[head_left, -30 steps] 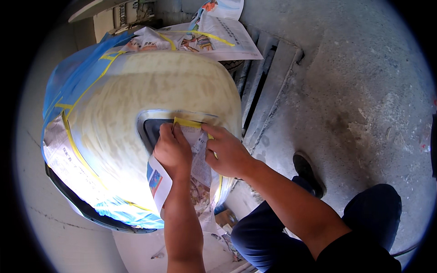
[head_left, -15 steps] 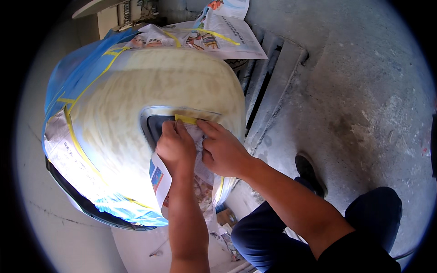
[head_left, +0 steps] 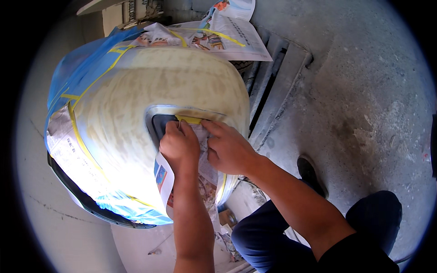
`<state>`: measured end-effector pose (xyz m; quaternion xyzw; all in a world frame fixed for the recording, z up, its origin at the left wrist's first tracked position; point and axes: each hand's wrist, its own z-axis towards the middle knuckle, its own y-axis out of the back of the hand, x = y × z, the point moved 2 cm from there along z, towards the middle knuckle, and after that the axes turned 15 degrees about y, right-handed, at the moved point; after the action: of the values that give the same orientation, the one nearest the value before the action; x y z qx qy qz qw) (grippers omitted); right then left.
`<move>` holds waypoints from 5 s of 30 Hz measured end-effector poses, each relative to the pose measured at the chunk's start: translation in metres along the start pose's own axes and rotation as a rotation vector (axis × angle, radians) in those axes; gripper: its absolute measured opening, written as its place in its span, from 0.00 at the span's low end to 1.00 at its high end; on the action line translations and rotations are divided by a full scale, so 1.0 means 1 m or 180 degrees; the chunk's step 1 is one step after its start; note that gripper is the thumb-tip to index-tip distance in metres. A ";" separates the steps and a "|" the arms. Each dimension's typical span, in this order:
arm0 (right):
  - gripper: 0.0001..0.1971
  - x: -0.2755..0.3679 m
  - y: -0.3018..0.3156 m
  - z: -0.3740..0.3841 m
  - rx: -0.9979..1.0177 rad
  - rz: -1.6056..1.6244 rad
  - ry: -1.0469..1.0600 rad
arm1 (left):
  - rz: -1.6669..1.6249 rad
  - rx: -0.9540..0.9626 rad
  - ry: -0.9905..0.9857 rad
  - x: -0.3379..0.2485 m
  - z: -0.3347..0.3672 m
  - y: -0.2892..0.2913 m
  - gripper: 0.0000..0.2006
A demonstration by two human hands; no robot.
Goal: The person applies newspaper sheets to the rear bumper of a silver car using yellow masking tape. They smooth the paper against the curved surface and secure the edges with tape to protect the area.
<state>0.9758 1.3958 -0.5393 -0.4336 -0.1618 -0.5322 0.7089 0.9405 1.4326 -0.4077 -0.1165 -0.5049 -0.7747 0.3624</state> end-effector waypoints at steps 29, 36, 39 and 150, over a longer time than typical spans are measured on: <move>0.07 -0.001 0.006 0.010 0.0379 0.0140 0.0107 | 0.0071 -0.0049 0.0287 0.001 0.011 0.000 0.09; 0.06 0.003 0.000 0.030 0.0305 0.0182 0.0263 | -0.0133 -0.0004 0.0335 -0.002 0.011 0.005 0.07; 0.09 0.002 -0.007 0.039 0.0330 0.0216 0.0326 | -0.0617 -0.0199 0.0004 0.000 0.006 0.013 0.05; 0.22 0.092 0.051 0.156 0.3586 -0.0616 -0.0090 | -0.4484 0.0080 0.3675 0.364 -0.342 -0.104 0.13</move>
<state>1.0929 1.4651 -0.4090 0.0209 -0.4691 -0.4203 0.7764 0.6746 0.9987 -0.4399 0.6289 -0.2077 -0.7492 0.0030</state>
